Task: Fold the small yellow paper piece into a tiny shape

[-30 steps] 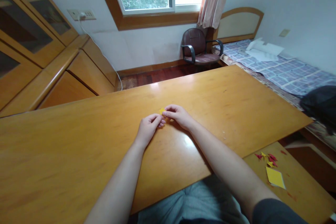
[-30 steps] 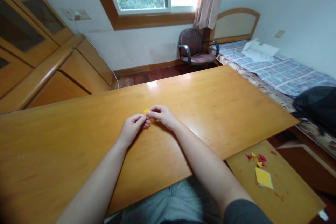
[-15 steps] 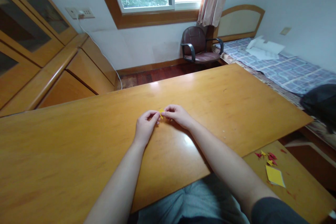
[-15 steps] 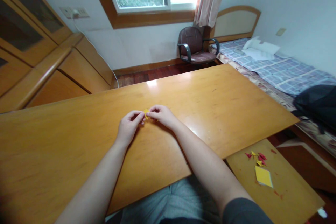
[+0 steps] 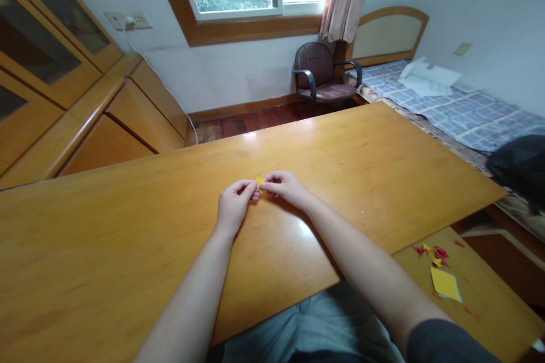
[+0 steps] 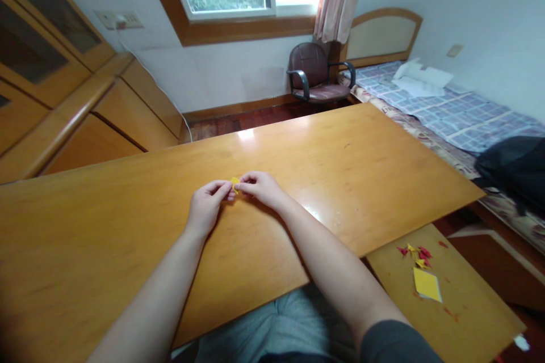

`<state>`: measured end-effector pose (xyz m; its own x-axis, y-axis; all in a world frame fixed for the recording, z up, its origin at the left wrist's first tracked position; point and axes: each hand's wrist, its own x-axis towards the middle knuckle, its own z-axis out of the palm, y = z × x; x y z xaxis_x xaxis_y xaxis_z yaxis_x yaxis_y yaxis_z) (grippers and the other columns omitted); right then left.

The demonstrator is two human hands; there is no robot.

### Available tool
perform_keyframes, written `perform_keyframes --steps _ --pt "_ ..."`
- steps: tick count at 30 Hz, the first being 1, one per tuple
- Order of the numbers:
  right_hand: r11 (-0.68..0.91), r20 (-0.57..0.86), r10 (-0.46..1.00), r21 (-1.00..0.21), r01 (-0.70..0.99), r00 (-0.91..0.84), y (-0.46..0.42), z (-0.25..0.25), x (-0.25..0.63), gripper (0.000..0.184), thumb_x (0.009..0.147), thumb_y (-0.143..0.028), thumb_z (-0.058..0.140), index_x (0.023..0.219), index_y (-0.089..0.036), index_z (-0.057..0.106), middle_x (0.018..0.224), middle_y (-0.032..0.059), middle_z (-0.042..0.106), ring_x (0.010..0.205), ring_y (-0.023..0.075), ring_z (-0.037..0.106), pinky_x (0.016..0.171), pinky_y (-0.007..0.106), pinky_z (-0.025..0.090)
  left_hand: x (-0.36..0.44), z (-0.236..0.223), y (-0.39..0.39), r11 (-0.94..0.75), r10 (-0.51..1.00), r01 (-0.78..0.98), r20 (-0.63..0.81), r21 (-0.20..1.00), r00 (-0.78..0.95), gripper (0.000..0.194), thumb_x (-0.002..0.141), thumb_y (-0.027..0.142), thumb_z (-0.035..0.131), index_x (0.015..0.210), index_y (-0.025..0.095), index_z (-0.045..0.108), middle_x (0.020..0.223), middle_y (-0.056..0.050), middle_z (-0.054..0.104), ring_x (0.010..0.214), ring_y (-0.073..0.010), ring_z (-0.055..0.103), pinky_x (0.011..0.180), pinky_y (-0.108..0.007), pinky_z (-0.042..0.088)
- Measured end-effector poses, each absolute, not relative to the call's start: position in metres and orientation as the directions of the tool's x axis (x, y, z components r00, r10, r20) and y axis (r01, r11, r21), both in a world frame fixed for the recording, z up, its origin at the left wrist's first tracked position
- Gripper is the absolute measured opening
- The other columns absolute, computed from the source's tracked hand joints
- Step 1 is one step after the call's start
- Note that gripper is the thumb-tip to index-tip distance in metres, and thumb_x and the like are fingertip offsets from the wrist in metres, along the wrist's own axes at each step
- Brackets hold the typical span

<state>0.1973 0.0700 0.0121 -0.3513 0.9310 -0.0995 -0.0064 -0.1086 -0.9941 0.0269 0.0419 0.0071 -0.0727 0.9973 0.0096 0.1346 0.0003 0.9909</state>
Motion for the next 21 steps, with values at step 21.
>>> perform_keyframes --steps 21 --pt "-0.104 -0.1 0.944 -0.995 0.004 -0.315 0.0704 0.0131 0.198 0.037 0.069 -0.049 0.074 0.073 -0.014 0.062 0.06 -0.0026 0.057 0.057 0.0103 0.051 0.055 0.023 0.038 0.029 0.0062 0.0423 -0.024 0.999 0.05 0.025 0.998 -0.026 0.032 0.082 0.046 0.065 0.08 0.014 0.07 0.076 -0.005 0.071 0.066 -0.0159 0.066 0.066 -0.028 0.056"
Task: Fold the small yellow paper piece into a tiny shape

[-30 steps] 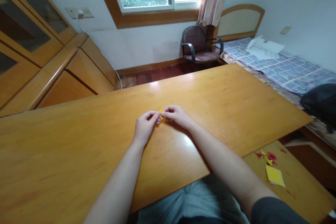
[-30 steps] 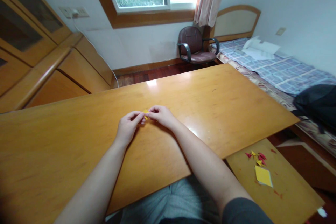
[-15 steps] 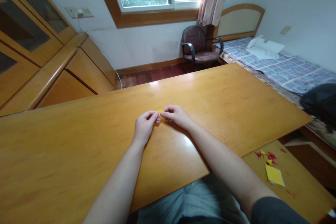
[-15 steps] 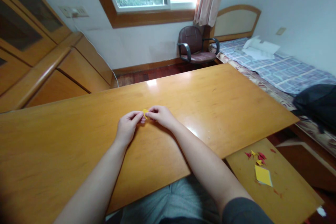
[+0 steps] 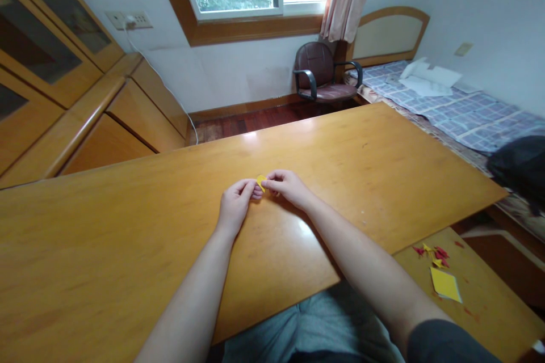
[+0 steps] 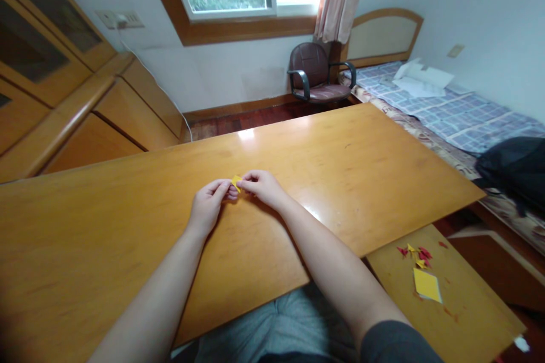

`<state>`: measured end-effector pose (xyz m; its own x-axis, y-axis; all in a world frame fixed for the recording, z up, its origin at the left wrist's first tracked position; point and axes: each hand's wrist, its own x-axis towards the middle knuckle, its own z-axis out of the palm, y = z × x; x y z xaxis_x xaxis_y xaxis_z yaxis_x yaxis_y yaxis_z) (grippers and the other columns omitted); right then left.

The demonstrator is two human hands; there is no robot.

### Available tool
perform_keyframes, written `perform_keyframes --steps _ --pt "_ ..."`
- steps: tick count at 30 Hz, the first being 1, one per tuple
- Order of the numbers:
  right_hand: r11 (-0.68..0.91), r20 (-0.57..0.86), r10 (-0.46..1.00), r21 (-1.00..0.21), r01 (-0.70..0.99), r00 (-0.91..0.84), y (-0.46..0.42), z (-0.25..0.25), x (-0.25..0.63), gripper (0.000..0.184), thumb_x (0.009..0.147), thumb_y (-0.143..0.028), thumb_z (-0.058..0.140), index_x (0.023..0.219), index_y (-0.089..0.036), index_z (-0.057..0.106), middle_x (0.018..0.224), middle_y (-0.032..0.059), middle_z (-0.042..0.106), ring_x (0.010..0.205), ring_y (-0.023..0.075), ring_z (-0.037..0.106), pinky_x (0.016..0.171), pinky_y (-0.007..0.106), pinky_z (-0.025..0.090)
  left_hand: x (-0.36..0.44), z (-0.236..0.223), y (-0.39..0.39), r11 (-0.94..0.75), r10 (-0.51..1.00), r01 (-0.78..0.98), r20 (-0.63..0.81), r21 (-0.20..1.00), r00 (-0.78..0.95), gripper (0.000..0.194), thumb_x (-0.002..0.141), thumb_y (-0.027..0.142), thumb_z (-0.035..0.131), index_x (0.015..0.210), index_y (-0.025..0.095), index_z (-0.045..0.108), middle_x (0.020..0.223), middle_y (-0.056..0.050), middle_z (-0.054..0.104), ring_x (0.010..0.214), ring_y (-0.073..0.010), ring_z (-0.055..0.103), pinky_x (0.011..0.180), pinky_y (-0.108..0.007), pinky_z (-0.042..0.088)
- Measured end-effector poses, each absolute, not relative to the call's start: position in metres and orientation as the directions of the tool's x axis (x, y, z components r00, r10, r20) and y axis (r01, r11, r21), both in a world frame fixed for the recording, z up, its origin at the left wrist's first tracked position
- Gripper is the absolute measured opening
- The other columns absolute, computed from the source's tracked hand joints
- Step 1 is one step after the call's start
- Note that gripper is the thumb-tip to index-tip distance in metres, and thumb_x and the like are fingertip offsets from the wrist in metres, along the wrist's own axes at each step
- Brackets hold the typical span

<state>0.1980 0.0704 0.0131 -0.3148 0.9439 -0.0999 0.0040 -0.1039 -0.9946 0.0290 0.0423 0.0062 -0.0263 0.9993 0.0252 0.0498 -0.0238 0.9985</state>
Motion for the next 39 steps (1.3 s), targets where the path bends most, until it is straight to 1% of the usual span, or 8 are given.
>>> perform_keyframes --steps 3,9,17,21,24,27,30,39 --pt "-0.096 -0.095 0.946 -0.995 0.01 -0.311 0.0709 0.0114 0.198 0.038 0.069 -0.05 0.074 0.073 -0.014 0.062 0.06 -0.0029 0.057 0.056 0.0102 0.05 0.055 0.023 0.037 0.0282 0.0051 0.0429 -0.014 1.0 0.027 0.014 1.0 -0.021 0.034 0.083 0.047 0.064 0.08 0.014 0.07 0.075 -0.005 0.071 0.065 -0.0156 0.066 0.065 -0.028 0.056" --pt "-0.076 -0.078 0.945 -0.997 0.019 -0.319 0.0703 0.0109 0.1981 0.039 0.07 -0.052 0.074 0.075 -0.014 0.064 0.062 -0.0026 0.058 0.058 0.0103 0.051 0.057 0.024 0.038 0.0281 0.0071 0.0418 0.012 0.999 0.076 -0.009 0.997 -0.032 0.029 0.076 0.044 0.074 0.084 0.016 0.072 0.072 -0.002 0.07 0.066 -0.0152 0.065 0.066 -0.026 0.054" --pt "-0.089 -0.086 0.94 -0.996 0.007 -0.331 0.0676 0.0154 0.198 0.034 0.073 -0.048 0.07 0.08 -0.015 0.064 0.065 -0.0018 0.059 0.06 0.011 0.052 0.056 0.023 0.039 0.0261 0.0045 0.0441 -0.009 0.998 0.076 0.014 0.997 -0.065 0.028 0.079 0.043 0.07 0.085 0.016 0.073 0.077 -0.003 0.072 0.069 -0.0158 0.066 0.069 -0.026 0.054" --pt "-0.087 -0.087 0.941 -0.996 0.014 -0.326 0.0671 0.0168 0.1977 0.033 0.073 -0.046 0.069 0.078 -0.015 0.063 0.064 -0.0019 0.058 0.059 0.011 0.052 0.055 0.023 0.039 0.0268 0.0048 0.0439 -0.014 0.998 0.083 0.019 0.996 -0.058 0.029 0.08 0.044 0.07 0.085 0.016 0.072 0.076 -0.003 0.072 0.069 -0.016 0.066 0.07 -0.027 0.053" --pt "-0.083 -0.081 0.945 -0.996 0.007 -0.316 0.067 0.0175 0.1973 0.036 0.071 -0.049 0.072 0.075 -0.014 0.062 0.062 -0.0025 0.057 0.058 0.0105 0.051 0.055 0.023 0.038 0.0269 0.0038 0.0441 -0.028 0.999 0.088 0.031 0.996 -0.04 0.03 0.078 0.045 0.072 0.087 0.016 0.071 0.076 -0.002 0.071 0.07 -0.0155 0.066 0.071 -0.026 0.052" --pt "-0.077 -0.075 0.946 -0.997 0.005 -0.314 0.067 0.017 0.1968 0.039 0.069 -0.051 0.075 0.072 -0.014 0.062 0.06 -0.0031 0.057 0.057 0.01 0.049 0.055 0.023 0.037 0.0265 0.0027 0.0446 -0.039 0.999 0.1 0.042 0.994 -0.029 0.031 0.076 0.045 0.075 0.088 0.016 0.071 0.075 -0.002 0.07 0.07 -0.0152 0.065 0.069 -0.025 0.051" --pt "-0.073 -0.069 0.944 -0.997 0.001 -0.322 0.0668 0.0153 0.1965 0.04 0.069 -0.052 0.074 0.073 -0.014 0.063 0.06 -0.0029 0.057 0.056 0.0101 0.049 0.055 0.023 0.037 0.0265 0.0043 0.0443 -0.036 0.999 0.112 0.04 0.993 -0.033 0.031 0.077 0.046 0.073 0.086 0.016 0.072 0.072 -0.002 0.069 0.068 -0.0148 0.063 0.068 -0.025 0.05" --pt "-0.079 -0.085 0.938 -0.996 0.029 -0.336 0.0661 0.0157 0.1971 0.036 0.07 -0.048 0.074 0.077 -0.014 0.065 0.06 -0.0032 0.057 0.055 0.0099 0.049 0.056 0.024 0.037 0.0285 0.0098 0.0422 -0.006 0.998 0.112 0.013 0.994 -0.065 0.029 0.077 0.045 0.072 0.08 0.016 0.071 0.066 -0.001 0.067 0.063 -0.0139 0.061 0.064 -0.024 0.049"
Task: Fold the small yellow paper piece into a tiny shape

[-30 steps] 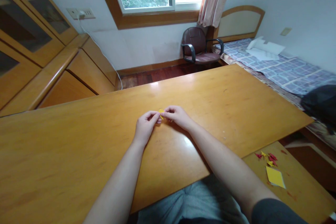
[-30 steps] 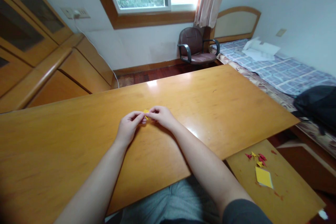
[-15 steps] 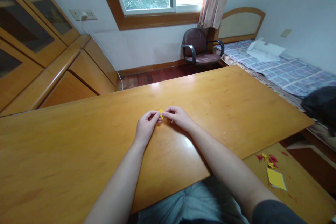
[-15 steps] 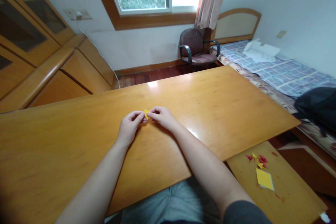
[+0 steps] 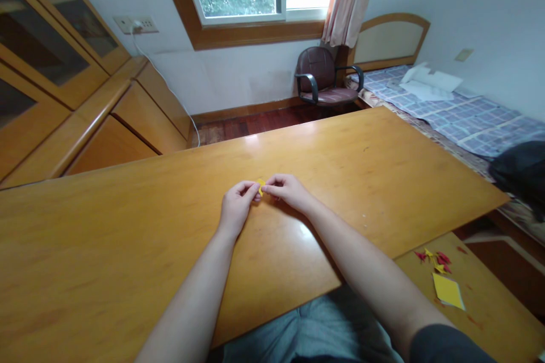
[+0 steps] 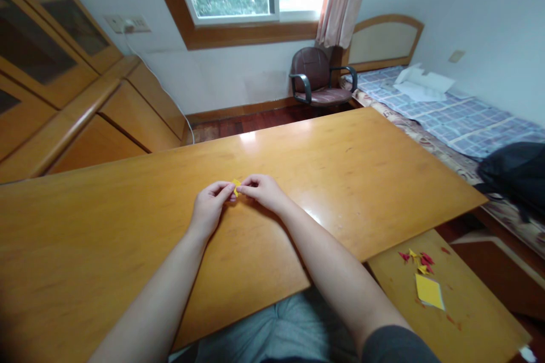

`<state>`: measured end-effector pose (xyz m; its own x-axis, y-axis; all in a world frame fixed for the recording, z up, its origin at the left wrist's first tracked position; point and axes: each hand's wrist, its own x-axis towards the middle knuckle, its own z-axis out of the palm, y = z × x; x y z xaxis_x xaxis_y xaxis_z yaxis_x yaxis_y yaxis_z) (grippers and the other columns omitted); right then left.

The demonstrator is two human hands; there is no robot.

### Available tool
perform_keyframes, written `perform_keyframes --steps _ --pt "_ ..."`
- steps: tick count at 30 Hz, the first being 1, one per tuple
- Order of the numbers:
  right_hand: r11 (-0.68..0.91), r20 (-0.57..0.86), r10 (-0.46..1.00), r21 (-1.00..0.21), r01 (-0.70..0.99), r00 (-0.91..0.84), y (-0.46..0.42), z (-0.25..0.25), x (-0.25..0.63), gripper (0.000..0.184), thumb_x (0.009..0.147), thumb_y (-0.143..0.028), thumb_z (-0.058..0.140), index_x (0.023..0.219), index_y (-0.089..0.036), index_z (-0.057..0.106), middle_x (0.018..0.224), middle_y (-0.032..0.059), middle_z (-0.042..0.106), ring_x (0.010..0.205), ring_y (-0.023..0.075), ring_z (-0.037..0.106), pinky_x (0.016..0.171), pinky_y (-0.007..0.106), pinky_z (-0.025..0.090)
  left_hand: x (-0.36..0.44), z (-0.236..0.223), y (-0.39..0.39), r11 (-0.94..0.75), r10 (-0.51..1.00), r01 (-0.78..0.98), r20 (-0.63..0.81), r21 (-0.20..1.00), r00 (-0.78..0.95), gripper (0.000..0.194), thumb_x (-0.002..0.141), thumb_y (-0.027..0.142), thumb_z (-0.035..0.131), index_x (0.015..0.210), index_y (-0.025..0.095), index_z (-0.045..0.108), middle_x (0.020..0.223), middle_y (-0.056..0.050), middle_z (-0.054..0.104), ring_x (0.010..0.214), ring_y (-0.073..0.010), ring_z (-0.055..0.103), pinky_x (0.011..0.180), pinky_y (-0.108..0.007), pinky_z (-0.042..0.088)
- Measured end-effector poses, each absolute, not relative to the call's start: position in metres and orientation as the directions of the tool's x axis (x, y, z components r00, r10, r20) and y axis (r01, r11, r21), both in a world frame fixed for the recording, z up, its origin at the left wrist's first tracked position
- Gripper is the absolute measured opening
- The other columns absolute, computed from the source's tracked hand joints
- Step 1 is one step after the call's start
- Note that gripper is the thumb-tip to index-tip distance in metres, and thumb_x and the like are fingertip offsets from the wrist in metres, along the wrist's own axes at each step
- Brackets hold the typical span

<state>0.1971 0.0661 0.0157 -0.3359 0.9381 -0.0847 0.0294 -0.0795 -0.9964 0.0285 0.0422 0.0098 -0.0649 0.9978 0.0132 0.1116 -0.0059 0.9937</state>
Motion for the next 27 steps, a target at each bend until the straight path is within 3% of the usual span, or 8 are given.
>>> perform_keyframes --steps 5,12,19,27 --pt "-0.056 -0.068 0.942 -0.997 0.044 -0.329 0.067 0.014 0.196 0.032 0.073 -0.045 0.072 0.077 -0.014 0.064 0.062 -0.0029 0.058 0.057 0.0099 0.05 0.057 0.023 0.038 0.029 0.01 0.042 -0.002 0.998 0.101 0.008 0.995 -0.06 0.028 0.078 0.044 0.071 0.08 0.016 0.071 0.066 0.0 0.066 0.063 -0.0135 0.06 0.064 -0.024 0.049" --pt "0.03 0.03 0.956 -1.0 -0.003 -0.292 0.062 0.01 0.194 0.028 0.074 -0.034 0.072 0.095 -0.021 0.059 0.069 -0.0051 0.061 0.06 0.011 0.055 0.058 0.023 0.041 0.028 0.007 0.044 0.012 0.998 0.076 -0.008 0.997 -0.057 0.028 0.078 0.044 0.071 0.081 0.016 0.071 0.065 -0.001 0.066 0.061 -0.013 0.06 0.062 -0.023 0.048" --pt "0.139 0.132 0.951 -0.99 0.005 -0.281 0.066 0.006 0.194 0.017 0.078 -0.031 0.07 0.087 -0.018 0.067 0.078 -0.0004 0.066 0.069 0.0124 0.06 0.068 0.026 0.046 0.027 0.006 0.044 0.005 0.999 0.096 0.0 0.995 -0.055 0.03 0.079 0.046 0.071 0.079 0.016 0.071 0.065 -0.001 0.066 0.06 -0.0131 0.06 0.061 -0.024 0.048" --pt "0.147 0.13 0.959 -0.988 0.05 -0.253 0.067 0.005 0.193 0.015 0.077 -0.031 0.07 0.082 -0.017 0.069 0.077 0.0008 0.068 0.072 0.0137 0.061 0.071 0.027 0.047 0.029 0.008 0.043 -0.005 0.998 0.172 0.016 0.985 -0.061 0.03 0.08 0.047 0.07 0.077 0.017 0.07 0.063 0.0 0.064 0.06 -0.0128 0.058 0.061 -0.023 0.046"
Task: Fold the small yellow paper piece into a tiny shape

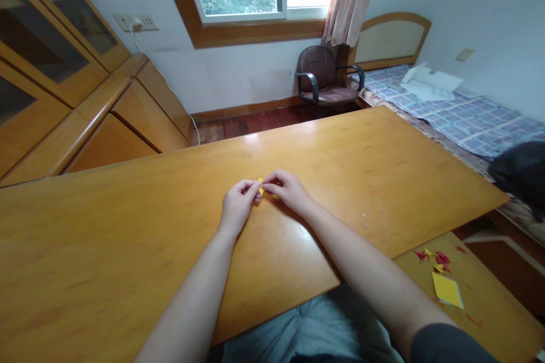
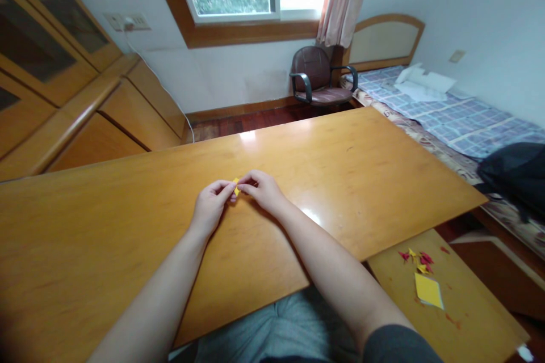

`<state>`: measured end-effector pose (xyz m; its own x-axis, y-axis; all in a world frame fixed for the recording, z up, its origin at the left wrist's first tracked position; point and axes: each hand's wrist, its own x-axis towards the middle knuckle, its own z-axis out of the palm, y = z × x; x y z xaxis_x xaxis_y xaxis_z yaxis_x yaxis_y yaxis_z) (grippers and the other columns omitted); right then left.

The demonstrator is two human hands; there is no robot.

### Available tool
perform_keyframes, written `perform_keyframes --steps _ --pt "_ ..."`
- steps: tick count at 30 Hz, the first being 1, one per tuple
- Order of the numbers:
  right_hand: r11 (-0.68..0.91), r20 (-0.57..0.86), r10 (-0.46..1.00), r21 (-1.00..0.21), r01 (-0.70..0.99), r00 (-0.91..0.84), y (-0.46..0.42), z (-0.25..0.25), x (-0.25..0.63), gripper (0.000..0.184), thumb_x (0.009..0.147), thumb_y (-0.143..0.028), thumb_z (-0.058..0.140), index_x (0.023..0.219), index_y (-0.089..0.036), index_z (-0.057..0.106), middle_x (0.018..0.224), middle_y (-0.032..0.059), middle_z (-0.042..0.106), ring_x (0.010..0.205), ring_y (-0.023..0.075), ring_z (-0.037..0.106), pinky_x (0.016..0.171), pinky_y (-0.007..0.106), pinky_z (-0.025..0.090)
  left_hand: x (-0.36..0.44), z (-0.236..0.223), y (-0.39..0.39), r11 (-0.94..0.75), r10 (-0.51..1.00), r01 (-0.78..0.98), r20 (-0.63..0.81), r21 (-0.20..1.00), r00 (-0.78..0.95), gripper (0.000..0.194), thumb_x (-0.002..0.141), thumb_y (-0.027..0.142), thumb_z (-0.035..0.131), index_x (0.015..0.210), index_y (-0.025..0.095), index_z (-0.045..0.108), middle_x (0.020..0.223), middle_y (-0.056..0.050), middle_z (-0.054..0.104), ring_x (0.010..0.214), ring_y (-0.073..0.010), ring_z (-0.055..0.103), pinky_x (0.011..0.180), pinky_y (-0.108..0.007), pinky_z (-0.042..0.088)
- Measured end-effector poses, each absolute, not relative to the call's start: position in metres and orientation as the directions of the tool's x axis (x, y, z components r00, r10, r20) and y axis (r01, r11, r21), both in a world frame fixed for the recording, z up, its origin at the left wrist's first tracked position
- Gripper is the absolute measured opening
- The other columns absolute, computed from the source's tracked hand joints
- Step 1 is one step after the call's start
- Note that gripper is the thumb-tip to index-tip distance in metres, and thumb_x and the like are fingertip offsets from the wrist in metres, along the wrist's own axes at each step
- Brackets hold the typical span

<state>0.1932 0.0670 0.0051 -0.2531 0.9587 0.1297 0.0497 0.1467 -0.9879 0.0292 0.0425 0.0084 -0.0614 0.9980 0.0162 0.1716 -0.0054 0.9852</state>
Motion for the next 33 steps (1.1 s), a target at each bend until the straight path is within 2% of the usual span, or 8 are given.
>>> perform_keyframes --steps 8,15,23,29,33 --pt "0.07 0.074 0.961 -0.997 -0.027 -0.267 0.069 0.0028 0.1924 0.019 0.075 -0.033 0.071 0.082 -0.017 0.065 0.071 -0.0016 0.064 0.066 0.0122 0.059 0.066 0.026 0.045 0.0307 0.0103 0.0426 -0.006 0.999 0.165 0.015 0.986 -0.05 0.033 0.079 0.05 0.07 0.078 0.016 0.071 0.064 0.0 0.064 0.06 -0.0133 0.059 0.062 -0.024 0.047" --pt "-0.058 0.005 0.97 -0.967 -0.249 -0.243 0.0717 0.0048 0.1952 0.041 0.067 -0.036 0.078 0.101 -0.019 0.062 0.075 -0.0038 0.063 0.067 0.0118 0.062 0.071 0.027 0.051 0.029 0.0087 0.044 0.025 1.0 0.076 -0.026 0.997 0.016 0.038 0.076 0.052 0.073 0.088 0.016 0.073 0.075 -0.003 0.071 0.067 -0.0155 0.064 0.066 -0.026 0.05" --pt "-0.152 -0.068 0.969 -0.922 -0.357 -0.237 0.0726 0.004 0.1963 0.039 0.061 -0.038 0.084 0.085 -0.017 0.061 0.072 -0.0026 0.066 0.068 0.013 0.065 0.071 0.029 0.052 0.025 0.0093 0.0447 0.075 0.992 0.013 -0.076 0.997 0.098 0.035 0.075 0.048 0.075 0.087 0.015 0.074 0.078 -0.005 0.072 0.067 -0.0152 0.064 0.066 -0.027 0.052" --pt "-0.18 -0.075 0.958 -0.908 -0.378 -0.276 0.0718 0.0051 0.1968 0.039 0.061 -0.037 0.086 0.083 -0.017 0.06 0.072 -0.0014 0.067 0.068 0.0127 0.065 0.071 0.028 0.051 0.024 0.0076 0.0449 0.082 0.991 -0.009 -0.081 0.997 0.107 0.035 0.075 0.047 0.076 0.087 0.015 0.074 0.08 -0.007 0.074 0.069 -0.016 0.066 0.068 -0.028 0.053" --pt "-0.173 -0.069 0.957 -0.917 -0.359 -0.283 0.0716 0.0048 0.1971 0.04 0.062 -0.037 0.085 0.088 -0.017 0.063 0.076 -0.0015 0.067 0.068 0.0114 0.063 0.07 0.027 0.051 0.0249 0.0073 0.0451 0.083 0.993 -0.021 -0.081 0.996 0.085 0.036 0.073 0.048 0.077 0.085 0.014 0.073 0.079 -0.006 0.073 0.068 -0.0153 0.065 0.067 -0.027 0.052"
